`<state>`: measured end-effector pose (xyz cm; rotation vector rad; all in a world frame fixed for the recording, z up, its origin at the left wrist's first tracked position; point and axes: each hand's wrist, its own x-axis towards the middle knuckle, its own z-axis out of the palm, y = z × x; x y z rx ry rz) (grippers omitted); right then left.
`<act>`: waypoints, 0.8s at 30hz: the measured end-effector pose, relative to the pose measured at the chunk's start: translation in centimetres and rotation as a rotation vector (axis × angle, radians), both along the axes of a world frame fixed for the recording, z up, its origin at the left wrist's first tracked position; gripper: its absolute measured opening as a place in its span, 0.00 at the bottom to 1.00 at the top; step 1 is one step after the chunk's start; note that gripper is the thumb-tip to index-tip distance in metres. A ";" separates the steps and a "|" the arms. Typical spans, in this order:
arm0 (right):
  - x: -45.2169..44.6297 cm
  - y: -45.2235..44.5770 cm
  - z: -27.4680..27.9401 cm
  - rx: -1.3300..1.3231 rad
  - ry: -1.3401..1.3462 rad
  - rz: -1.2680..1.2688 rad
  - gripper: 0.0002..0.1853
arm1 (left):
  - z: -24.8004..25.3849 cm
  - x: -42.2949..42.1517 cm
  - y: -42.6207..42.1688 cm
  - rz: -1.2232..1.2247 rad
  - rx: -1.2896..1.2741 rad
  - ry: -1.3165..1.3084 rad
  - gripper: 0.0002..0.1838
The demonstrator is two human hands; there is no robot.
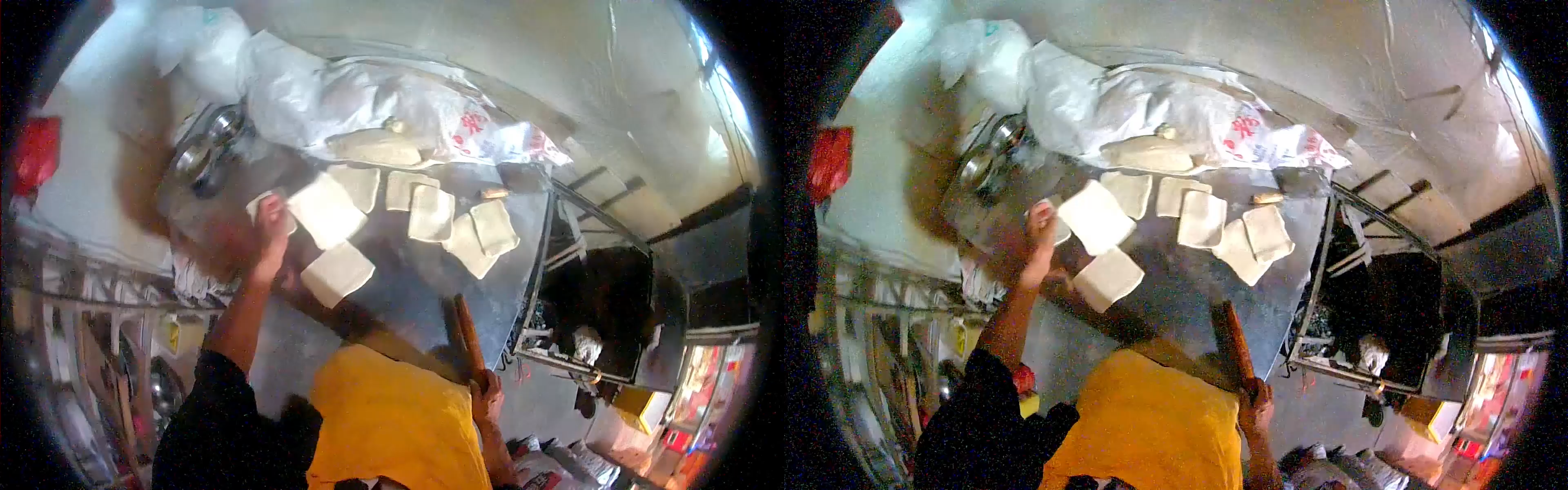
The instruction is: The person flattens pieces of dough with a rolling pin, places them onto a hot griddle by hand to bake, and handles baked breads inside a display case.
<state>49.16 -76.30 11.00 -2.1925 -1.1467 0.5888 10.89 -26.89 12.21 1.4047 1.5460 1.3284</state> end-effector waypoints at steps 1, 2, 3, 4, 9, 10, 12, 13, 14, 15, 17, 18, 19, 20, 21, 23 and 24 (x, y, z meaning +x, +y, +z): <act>-0.2 0.9 0.9 -0.004 -0.003 -0.026 0.24 | -2.6 0.4 1.5 -0.026 -0.004 -0.003 0.15; -0.5 1.9 2.0 -0.010 0.025 -0.059 0.24 | -4.7 1.0 2.4 -0.137 0.058 0.100 0.15; -0.7 2.9 2.9 -0.017 0.054 -0.089 0.24 | -5.8 1.7 2.9 -0.246 0.120 0.202 0.15; -0.8 3.8 3.3 0.070 0.048 -0.091 0.24 | -2.1 6.3 0.5 -0.441 -0.019 0.164 0.15; 0.1 5.5 2.3 -0.115 0.047 -0.131 0.23 | -2.2 22.3 1.7 -0.867 0.113 0.505 0.16; 0.2 5.1 1.4 -0.113 0.015 -0.051 0.23 | -3.0 24.6 2.8 -0.890 0.210 0.520 0.17; -0.2 5.4 2.4 -0.289 0.131 -0.133 0.24 | -5.2 28.1 5.2 -0.901 0.243 0.640 0.18; -0.5 5.0 2.1 -0.306 0.143 -0.157 0.24 | -5.9 29.3 5.9 -0.890 0.180 0.747 0.19; -0.8 4.4 1.6 -0.287 0.131 -0.153 0.25 | -6.4 29.9 6.7 -0.937 0.138 0.844 0.20; -1.1 4.0 1.3 -0.265 0.119 -0.150 0.25 | -5.2 30.6 6.6 -0.914 0.115 0.903 0.19; -1.6 4.3 2.1 -0.286 0.148 -0.194 0.25 | -4.8 30.9 7.9 -1.039 0.088 0.998 0.15; -1.8 4.1 1.8 -0.253 0.164 -0.190 0.25 | -2.9 31.3 7.5 -1.074 -0.107 1.044 0.11; -2.0 4.1 1.7 -0.218 0.179 -0.183 0.25 | -2.0 31.3 7.0 -1.087 -0.105 1.057 0.11; -2.0 4.2 1.8 -0.215 0.189 -0.194 0.25 | -1.1 31.0 6.5 -1.119 0.000 0.997 0.10; -1.7 4.6 2.5 -0.217 0.205 -0.182 0.26 | -0.6 30.7 5.9 -1.148 0.105 0.931 0.10; -1.4 4.6 2.6 -0.214 0.219 -0.178 0.26 | 1.1 30.1 3.9 -1.202 0.058 0.813 0.09; -1.1 4.1 1.8 -0.214 0.189 -0.140 0.26 | 4.0 29.9 1.9 -1.240 -0.142 0.696 0.09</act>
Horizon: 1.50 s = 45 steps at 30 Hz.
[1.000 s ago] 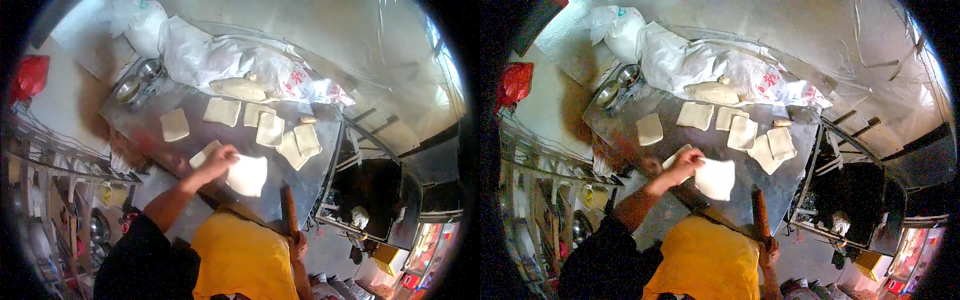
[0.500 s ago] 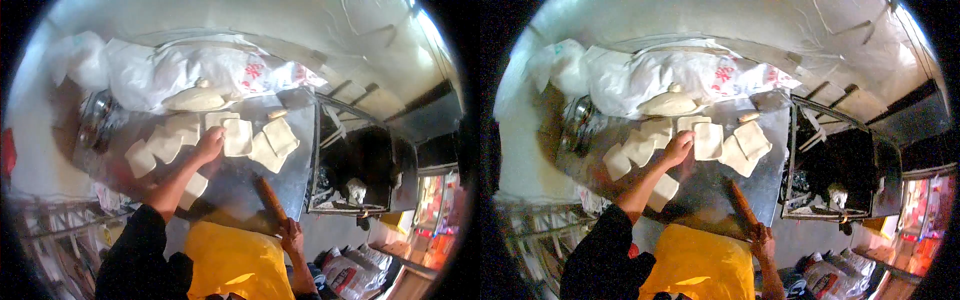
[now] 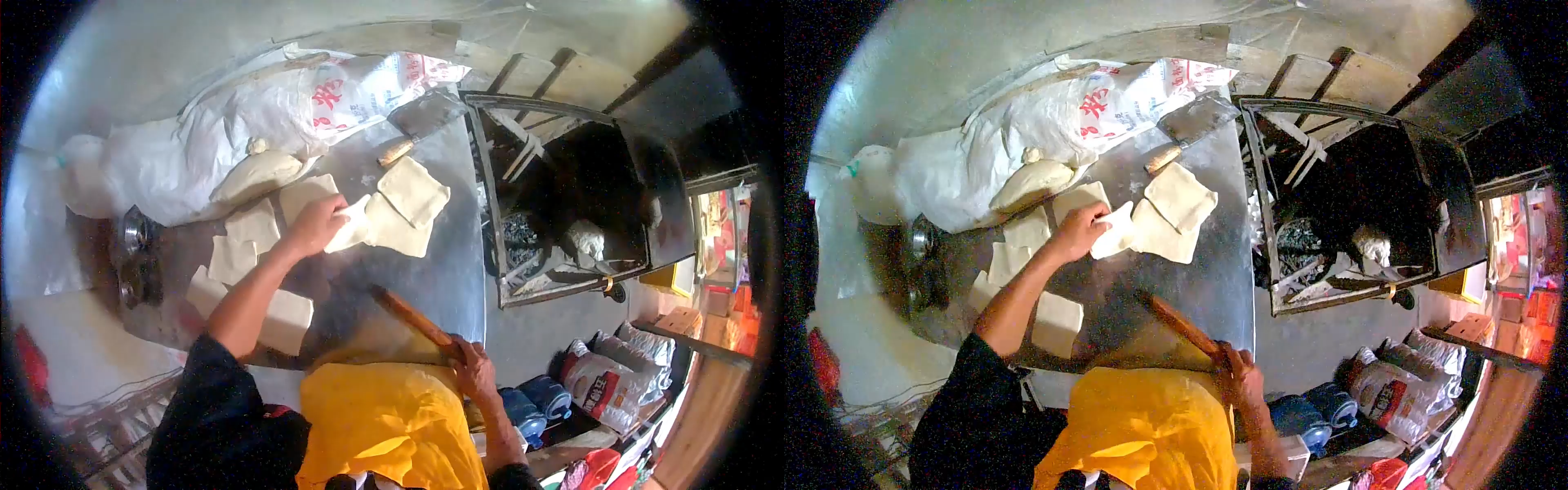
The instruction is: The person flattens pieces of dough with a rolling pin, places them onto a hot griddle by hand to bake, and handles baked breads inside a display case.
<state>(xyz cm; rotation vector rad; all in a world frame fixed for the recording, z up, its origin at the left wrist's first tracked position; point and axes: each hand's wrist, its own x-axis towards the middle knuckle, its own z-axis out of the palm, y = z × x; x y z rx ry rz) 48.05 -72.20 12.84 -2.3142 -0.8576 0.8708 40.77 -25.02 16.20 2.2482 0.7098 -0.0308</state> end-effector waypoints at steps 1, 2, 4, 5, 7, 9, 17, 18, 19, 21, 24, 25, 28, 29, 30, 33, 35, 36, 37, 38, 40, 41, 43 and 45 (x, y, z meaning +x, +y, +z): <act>0.2 -0.3 -0.3 0.001 -0.026 0.045 0.25 | 2.0 -0.5 -2.0 0.050 -0.211 0.017 0.08; 0.5 -0.2 0.4 0.020 -0.053 0.090 0.25 | 2.8 -1.3 -3.8 0.117 -0.354 -0.055 0.10; 1.0 -1.0 -0.5 0.001 -0.075 0.167 0.25 | 3.2 -3.2 -6.9 0.232 -0.537 -0.165 0.12; 1.1 -1.5 -1.0 -0.023 -0.094 0.236 0.25 | 3.3 -4.1 -9.0 0.307 -0.774 -0.356 0.11; 1.2 -1.6 0.2 -0.014 -0.091 0.272 0.25 | 4.4 -5.8 -12.0 0.448 -0.825 -0.314 0.06; 1.2 -2.3 0.1 -0.020 -0.104 0.321 0.25 | 0.3 -9.1 -13.4 0.541 -0.889 -0.199 0.12; -0.4 -1.0 2.4 0.023 -0.100 0.381 0.23 | -5.2 -16.6 -15.6 0.549 -0.214 -0.314 0.18; -0.4 0.1 2.2 0.137 -0.135 0.376 0.22 | -3.8 -15.1 -15.9 0.471 -0.062 -0.256 0.20; -0.4 2.1 1.9 0.129 -0.200 0.392 0.23 | -3.1 -13.0 -16.2 0.388 0.088 -0.200 0.22; 0.8 6.7 -0.4 0.063 -0.240 0.400 0.33 | -5.2 -8.5 -15.7 0.157 0.316 -0.215 0.30; 5.8 12.3 -5.7 0.010 -0.686 0.396 0.42 | -7.3 -2.3 -13.1 -0.063 0.570 -0.049 0.43; 6.9 13.9 -5.0 -0.033 -0.594 0.227 0.43 | -8.4 -1.1 -12.2 -0.014 0.596 -0.095 0.45; 5.4 12.7 -5.5 -0.020 -0.545 0.123 0.44 | -8.8 -2.1 -12.3 -0.030 0.588 -0.112 0.49; 3.5 11.3 -6.1 -0.037 -0.538 0.164 0.43 | -7.7 -3.9 -13.4 -0.064 0.571 -0.089 0.48; 1.2 9.9 -4.9 -0.060 -0.501 0.233 0.45 | -6.7 -5.9 -14.5 -0.082 0.515 -0.048 0.49; -4.4 5.4 -3.5 0.074 -0.319 0.361 0.48 | -5.1 -14.2 -18.5 -0.168 0.459 0.124 0.56; -5.5 4.9 -2.8 0.067 -0.395 0.439 0.43 | -5.3 -17.7 -21.1 -0.102 0.502 0.122 0.53; -5.1 5.1 -2.8 0.104 -0.396 0.437 0.41 | -4.9 -18.4 -21.8 -0.071 0.503 0.085 0.49; -4.8 5.4 -3.3 0.141 -0.398 0.435 0.38 | -4.6 -18.4 -22.0 -0.041 0.504 0.046 0.45; -4.4 5.1 -4.6 0.151 -0.408 0.428 0.38 | -4.5 -18.0 -21.8 -0.045 0.517 0.037 0.45; -3.0 4.2 -6.3 0.222 -0.418 0.476 0.31 | -4.2 -16.7 -21.3 0.133 0.470 -0.016 0.37; -2.6 3.1 -5.7 0.226 -0.422 0.478 0.31 | -4.5 -15.1 -20.3 0.263 0.338 -0.130 0.31; -1.3 1.9 -0.9 0.160 -0.406 0.350 0.26 | -8.1 -13.0 -18.4 0.488 0.062 -0.228 0.28; -0.4 -2.3 -1.6 0.093 -0.388 0.288 0.25 | -10.5 -10.3 -16.9 0.590 -0.150 -0.144 0.27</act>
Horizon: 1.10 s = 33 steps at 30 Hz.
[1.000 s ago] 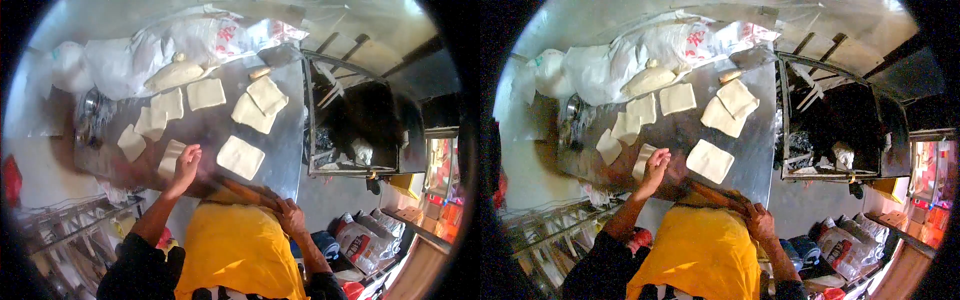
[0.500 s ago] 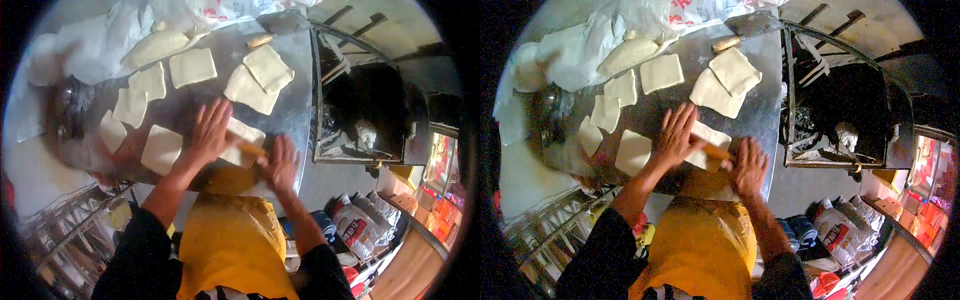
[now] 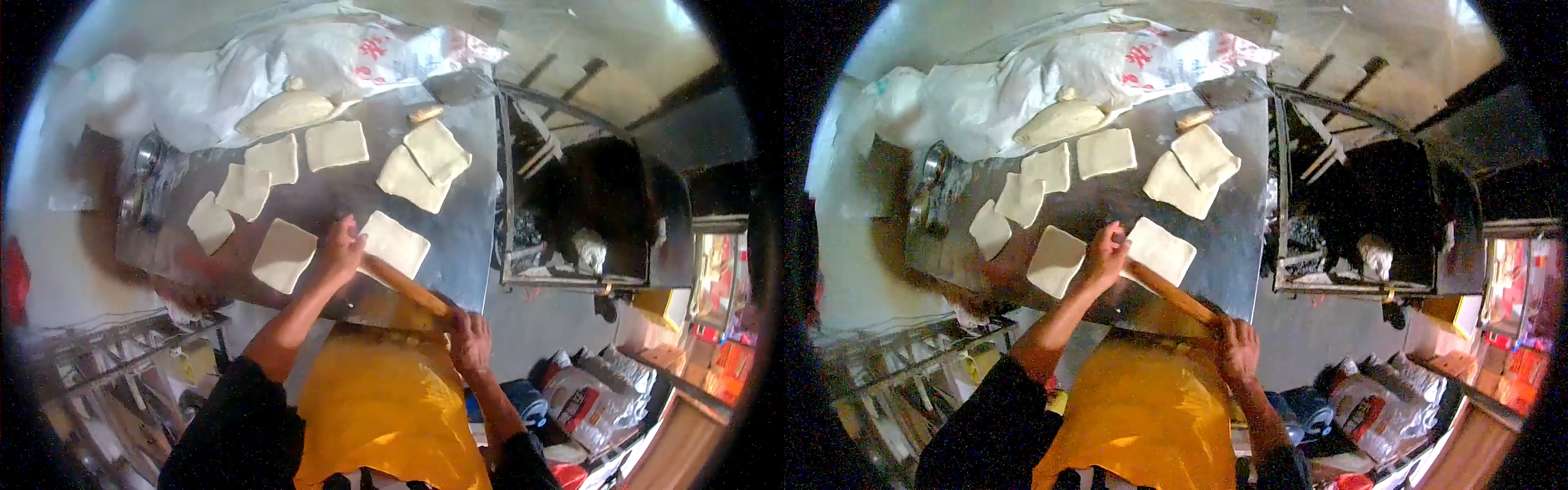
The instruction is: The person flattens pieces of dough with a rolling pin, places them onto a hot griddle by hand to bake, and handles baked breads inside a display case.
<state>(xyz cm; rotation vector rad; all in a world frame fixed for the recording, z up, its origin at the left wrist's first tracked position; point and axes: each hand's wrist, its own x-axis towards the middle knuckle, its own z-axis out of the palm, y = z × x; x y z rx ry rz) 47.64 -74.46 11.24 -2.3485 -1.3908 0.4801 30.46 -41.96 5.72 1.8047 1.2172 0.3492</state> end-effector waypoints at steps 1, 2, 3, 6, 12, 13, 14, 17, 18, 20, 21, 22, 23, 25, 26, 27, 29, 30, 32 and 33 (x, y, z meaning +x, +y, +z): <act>0.0 -1.7 -0.6 -0.046 0.056 -0.074 0.24 | 1.3 1.7 -0.1 0.041 0.045 0.124 0.30; 0.0 -3.3 -1.0 -0.092 0.114 -0.152 0.23 | 0.2 2.2 0.3 0.039 0.011 0.143 0.25; 0.3 -4.5 -0.9 -0.045 0.099 -0.133 0.23 | 1.7 2.9 0.8 -0.037 0.022 0.292 0.21; -0.4 -4.7 1.7 -0.078 0.207 -0.172 0.22 | 2.2 3.7 0.2 -0.112 0.245 0.474 0.11; -1.5 -4.3 1.7 -0.053 0.309 -0.276 0.24 | 2.9 1.9 1.7 -0.170 -0.011 -0.187 0.08; -1.3 -4.1 1.9 -0.075 0.288 -0.242 0.25 | 5.0 1.1 3.0 -0.194 -0.057 -0.146 0.09; -1.1 -3.9 2.1 -0.096 0.266 -0.210 0.25 | 4.8 0.3 4.4 -0.160 -0.076 -0.217 0.06; -0.1 -3.1 2.2 0.007 0.267 -0.211 0.24 | 1.3 -3.6 11.3 0.083 0.142 -0.254 0.12; 0.3 -2.9 2.1 0.008 0.267 -0.222 0.24 | 2.9 -4.0 12.8 0.107 0.408 -0.095 0.18; 1.2 -2.3 1.4 0.137 0.335 -0.251 0.22 | 5.5 -4.2 14.8 -0.030 0.690 0.167 0.22; 1.3 -1.9 1.1 0.137 0.334 -0.264 0.22 | 5.6 -2.9 15.3 -0.063 0.540 0.049 0.20; 1.4 -1.5 0.8 0.185 0.325 -0.256 0.22 | 5.6 -1.5 15.8 -0.094 0.387 -0.067 0.19; 1.6 -0.9 0.5 0.234 0.314 -0.247 0.23 | 5.2 0.6 15.9 -0.135 0.217 -0.119 0.17; 2.1 0.7 0.2 0.135 0.240 -0.225 0.25 | 2.9 6.3 16.2 -0.230 0.191 -0.218 0.15; 2.4 1.5 0.0 0.035 0.173 -0.192 0.28 | 2.6 9.3 16.0 -0.264 0.216 -0.162 0.15; 2.6 2.5 0.5 -0.065 0.060 -0.140 0.27 | 0.5 12.2 16.2 -0.278 0.155 -0.179 0.17; 2.9 4.1 1.4 -0.100 0.046 -0.159 0.28 | -0.9 17.7 16.6 -0.286 0.125 0.027 0.20; 3.0 4.7 1.6 -0.131 0.035 -0.157 0.29 | -1.0 19.8 16.4 -0.276 0.131 0.148 0.22; 3.2 4.6 0.7 -0.156 0.054 -0.171 0.29 | 0.5 22.7 14.9 -0.270 0.191 0.236 0.24; 3.3 4.6 0.4 -0.136 0.083 -0.181 0.28 | 1.0 23.5 14.3 -0.252 0.269 0.324 0.25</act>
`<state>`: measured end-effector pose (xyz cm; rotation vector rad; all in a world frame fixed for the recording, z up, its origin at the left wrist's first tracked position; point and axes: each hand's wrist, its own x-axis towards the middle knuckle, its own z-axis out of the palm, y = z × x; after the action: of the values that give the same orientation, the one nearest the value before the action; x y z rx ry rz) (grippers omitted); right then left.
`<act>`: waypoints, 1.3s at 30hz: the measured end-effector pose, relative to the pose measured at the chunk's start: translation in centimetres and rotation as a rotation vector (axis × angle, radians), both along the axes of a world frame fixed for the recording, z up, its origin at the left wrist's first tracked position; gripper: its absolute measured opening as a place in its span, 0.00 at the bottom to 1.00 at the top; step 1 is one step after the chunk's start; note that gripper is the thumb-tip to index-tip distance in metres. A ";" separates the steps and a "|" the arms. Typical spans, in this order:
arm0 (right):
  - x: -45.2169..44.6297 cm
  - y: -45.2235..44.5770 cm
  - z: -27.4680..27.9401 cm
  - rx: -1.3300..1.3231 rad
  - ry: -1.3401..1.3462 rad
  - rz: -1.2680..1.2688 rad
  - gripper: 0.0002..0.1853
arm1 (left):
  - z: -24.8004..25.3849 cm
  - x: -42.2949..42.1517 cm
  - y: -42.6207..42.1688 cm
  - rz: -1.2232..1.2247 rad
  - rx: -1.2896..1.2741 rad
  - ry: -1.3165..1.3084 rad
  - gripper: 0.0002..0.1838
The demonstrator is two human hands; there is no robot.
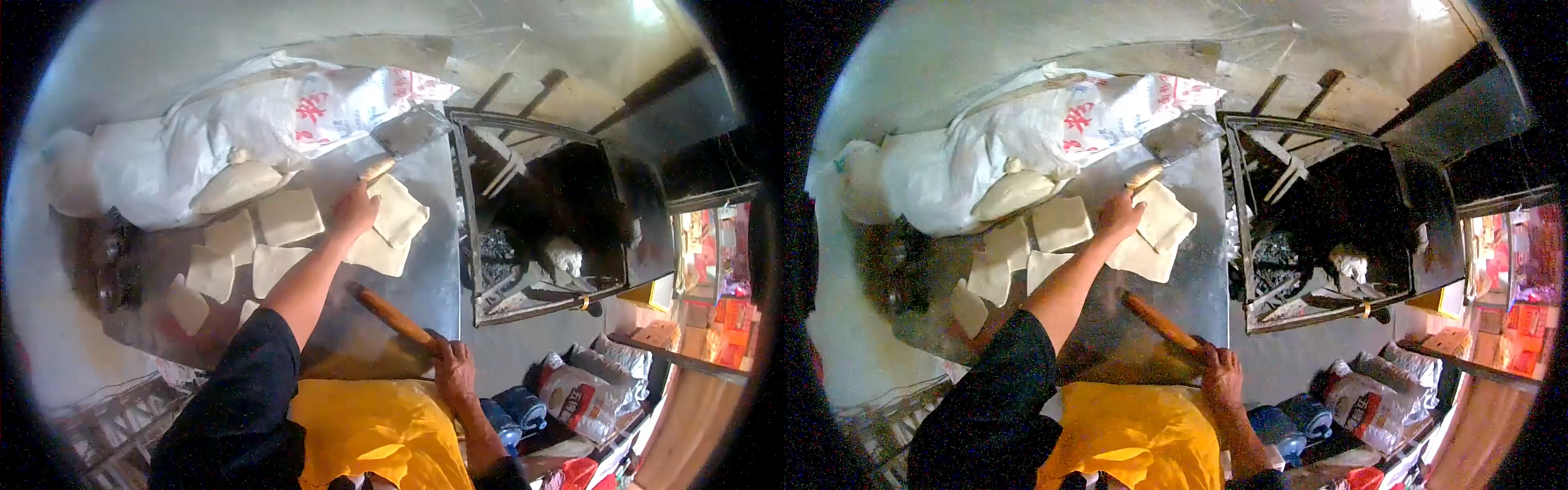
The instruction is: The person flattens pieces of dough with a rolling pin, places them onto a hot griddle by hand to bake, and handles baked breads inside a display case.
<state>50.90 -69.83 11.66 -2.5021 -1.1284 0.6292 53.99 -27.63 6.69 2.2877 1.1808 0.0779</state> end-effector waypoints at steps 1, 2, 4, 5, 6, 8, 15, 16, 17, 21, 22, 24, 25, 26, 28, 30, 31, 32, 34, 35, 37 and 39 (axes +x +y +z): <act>-0.1 0.0 -0.3 0.027 0.027 -0.013 0.28 | 0.0 0.5 -0.2 -0.010 -0.012 0.005 0.25; -0.2 -0.1 -0.4 0.024 0.038 -0.034 0.28 | 0.0 0.7 -0.3 -0.001 -0.027 0.050 0.25; 0.1 0.2 -0.2 0.041 0.053 -0.045 0.29 | 0.7 1.1 -0.4 -0.011 0.027 0.146 0.18; 0.0 0.2 -0.2 0.065 0.059 -0.049 0.30 | 0.3 1.0 -0.5 -0.028 0.022 0.155 0.18; 0.0 0.1 -0.3 0.062 0.065 -0.066 0.30 | 0.0 0.8 -0.5 -0.142 0.100 -0.048 0.15; 0.2 0.2 -0.5 0.053 0.021 -0.030 0.31 | 0.6 1.6 -1.3 -0.273 0.090 -0.387 0.09; 0.4 -1.7 -1.1 0.112 0.032 0.004 0.28 | 12.4 -2.6 -10.0 0.151 -0.979 -0.677 0.09; 0.2 -2.1 -1.0 0.108 0.065 0.011 0.27 | 12.8 -4.4 -10.9 0.215 -1.082 -0.761 0.09; -0.1 -2.9 -1.2 0.109 0.071 0.028 0.27 | 13.3 -6.4 -11.9 0.265 -1.099 -0.751 0.09; -1.1 -4.2 0.3 0.078 0.067 0.082 0.25 | 8.9 -17.6 -14.4 0.436 -1.090 -0.665 0.14; -1.2 -4.6 0.7 0.095 0.080 0.107 0.24 | 7.0 -20.7 -14.8 0.464 -1.020 -0.586 0.19; -1.2 -5.9 0.0 0.110 0.089 0.175 0.24 | 2.9 -27.8 -14.9 0.491 -0.822 -0.520 0.22; -1.2 -5.9 0.5 0.104 0.092 0.183 0.24 | 0.1 -31.1 -14.7 0.445 -0.641 -0.481 0.18; -1.4 -5.8 1.6 0.047 0.111 0.192 0.23 | 0.6 -31.8 -15.0 0.359 -0.478 -0.471 0.18; -1.6 -4.9 3.6 -0.023 0.141 0.218 0.22 | 3.6 -32.1 -15.5 0.294 -0.323 -0.448 0.18; -1.1 -2.2 4.4 0.102 0.152 0.291 0.23 | 6.6 -28.4 -14.9 0.078 -0.065 -0.290 0.19; -0.9 0.0 3.7 0.113 0.105 0.316 0.25 | 6.4 -26.0 -14.6 -0.003 0.021 -0.329 0.23; -0.1 2.3 2.6 0.123 0.057 0.341 0.27 | 5.4 -23.6 -13.9 -0.108 0.100 -0.309 0.26; 2.9 6.8 -1.6 0.075 -0.025 0.361 0.31 | 5.2 -18.5 -11.8 -0.308 0.126 -0.122 0.40; 4.8 9.9 -2.4 0.086 -0.138 0.352 0.35 | 2.6 -17.1 -10.6 -0.431 0.319 -0.117 0.43; 7.2 13.7 -4.7 0.169 -0.365 0.251 0.44 | 2.2 -13.6 -8.3 -0.325 0.415 -0.151 0.46; 6.2 12.8 -4.7 0.196 -0.293 0.248 0.45 | 2.0 -14.8 -8.9 -0.359 0.396 -0.129 0.49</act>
<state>57.06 -57.01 6.96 -2.3555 -1.5411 0.1985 39.19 -36.57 8.71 2.7569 0.7217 0.3442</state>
